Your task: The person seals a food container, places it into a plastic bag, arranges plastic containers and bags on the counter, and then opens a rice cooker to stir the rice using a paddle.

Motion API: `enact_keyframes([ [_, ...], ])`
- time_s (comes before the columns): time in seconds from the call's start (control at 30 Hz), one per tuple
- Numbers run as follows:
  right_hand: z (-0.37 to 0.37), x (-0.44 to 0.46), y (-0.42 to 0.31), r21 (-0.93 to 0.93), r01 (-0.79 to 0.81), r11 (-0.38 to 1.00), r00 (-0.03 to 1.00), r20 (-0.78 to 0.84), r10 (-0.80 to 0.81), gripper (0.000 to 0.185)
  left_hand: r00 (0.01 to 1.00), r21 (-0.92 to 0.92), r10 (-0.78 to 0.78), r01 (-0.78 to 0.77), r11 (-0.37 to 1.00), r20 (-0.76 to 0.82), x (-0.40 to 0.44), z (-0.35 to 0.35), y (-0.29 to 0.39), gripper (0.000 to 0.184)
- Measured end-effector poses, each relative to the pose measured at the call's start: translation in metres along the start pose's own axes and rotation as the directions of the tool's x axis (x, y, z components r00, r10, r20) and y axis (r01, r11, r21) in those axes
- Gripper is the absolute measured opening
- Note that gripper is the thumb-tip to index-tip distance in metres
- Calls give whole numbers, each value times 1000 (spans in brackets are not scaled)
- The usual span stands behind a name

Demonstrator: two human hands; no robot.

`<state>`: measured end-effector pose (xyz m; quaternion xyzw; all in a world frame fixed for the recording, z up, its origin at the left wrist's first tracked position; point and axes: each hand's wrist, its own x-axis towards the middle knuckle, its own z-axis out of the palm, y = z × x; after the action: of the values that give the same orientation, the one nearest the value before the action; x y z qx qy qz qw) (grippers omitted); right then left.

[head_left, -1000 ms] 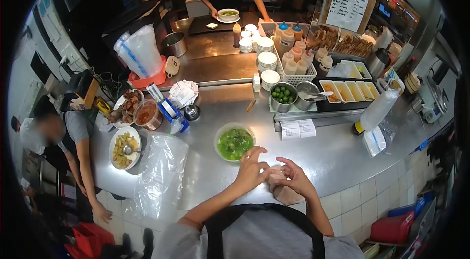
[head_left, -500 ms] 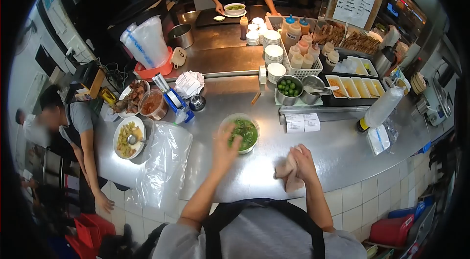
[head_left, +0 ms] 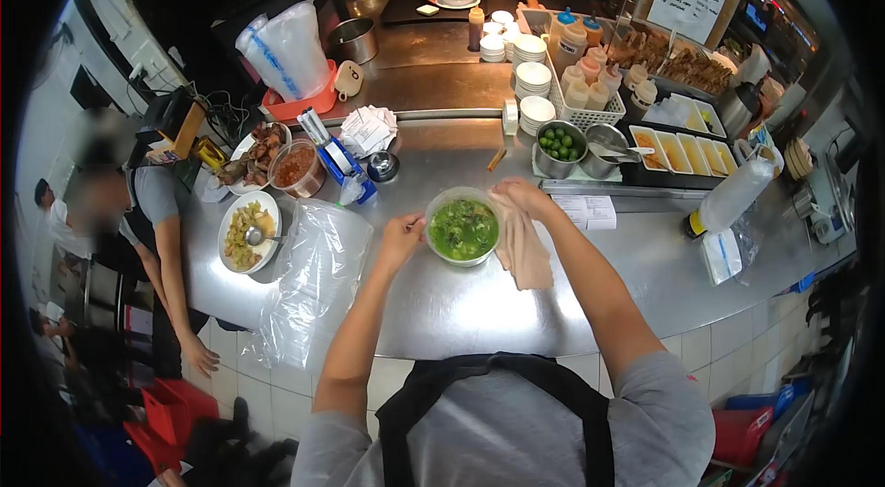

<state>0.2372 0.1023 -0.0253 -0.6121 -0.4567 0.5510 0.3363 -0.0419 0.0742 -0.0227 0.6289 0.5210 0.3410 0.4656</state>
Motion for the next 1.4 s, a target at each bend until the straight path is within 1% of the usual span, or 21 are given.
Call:
enact_keyframes([
  [0.07,-5,32,6,-157,211,965,972,138,-190,23,999,165,45,-42,985,-13,4,0,-2,26],
  [0.13,-5,57,1,-59,344,937,911,264,-318,21,998,92,46,-42,995,-37,18,3,-18,18],
  [0.2,2,71,-19,-164,381,910,860,424,-284,15,1000,24,13,-13,1000,-2,28,2,-17,18],
  [0.27,21,67,-40,-179,419,890,823,490,-289,12,998,109,66,-65,992,-10,34,3,-10,18],
  [0.33,40,64,-61,-199,474,858,786,534,-311,10,1000,43,24,-24,999,18,45,3,-10,17],
  [0.4,59,60,-77,-357,721,594,632,691,-351,11,998,-28,-5,7,1000,57,53,3,-7,17],
  [0.43,68,52,-90,-359,720,594,631,694,-346,11,997,-36,-40,43,998,71,55,1,-1,13],
  [0.5,82,39,-107,-623,678,389,723,660,-203,14,993,-44,-76,80,996,85,55,0,4,10],
  [0.53,84,41,-105,-622,680,388,721,662,-203,14,993,-70,-70,77,995,98,54,1,6,8],
  [0.6,85,46,-102,-630,747,214,665,698,-267,15,993,-96,-62,72,993,105,54,0,10,8],
  [0.7,75,47,-92,-659,745,98,654,694,-301,16,996,24,-55,53,998,65,46,4,12,12],
  [0.8,62,44,-82,-760,646,75,733,590,-338,17,997,91,-51,46,995,57,46,5,15,10],
  [0.93,33,26,-62,-900,431,66,855,384,-349,17,996,-39,-86,86,996,-4,29,15,17,12],
  [1.0,21,12,-48,-942,221,251,925,121,-359,17,994,-117,-88,81,990,-59,19,25,16,12],
  [1.13,4,-10,-32,-934,145,325,926,12,-378,20,974,-304,-161,106,947,-160,-9,49,15,11],
  [1.2,1,-6,-26,-886,312,343,892,148,-428,19,975,-370,-166,101,924,-148,-23,52,20,11],
  [1.27,-1,-11,-30,-839,363,406,883,169,-439,18,981,1,-189,190,982,-40,-30,48,28,18],
  [1.3,1,-15,-33,-782,419,460,871,204,-447,16,981,4,-188,188,982,-38,-26,48,25,18],
  [1.33,3,-12,-31,-782,421,459,871,207,-446,16,985,278,80,-35,960,-153,-16,48,21,22],
  [1.37,6,-8,-31,-732,506,456,832,274,-483,16,914,547,360,-207,811,-189,-5,48,18,26],
  [1.4,7,-4,-31,-675,586,448,785,337,-519,15,913,544,359,-204,814,-195,8,45,23,26],
])
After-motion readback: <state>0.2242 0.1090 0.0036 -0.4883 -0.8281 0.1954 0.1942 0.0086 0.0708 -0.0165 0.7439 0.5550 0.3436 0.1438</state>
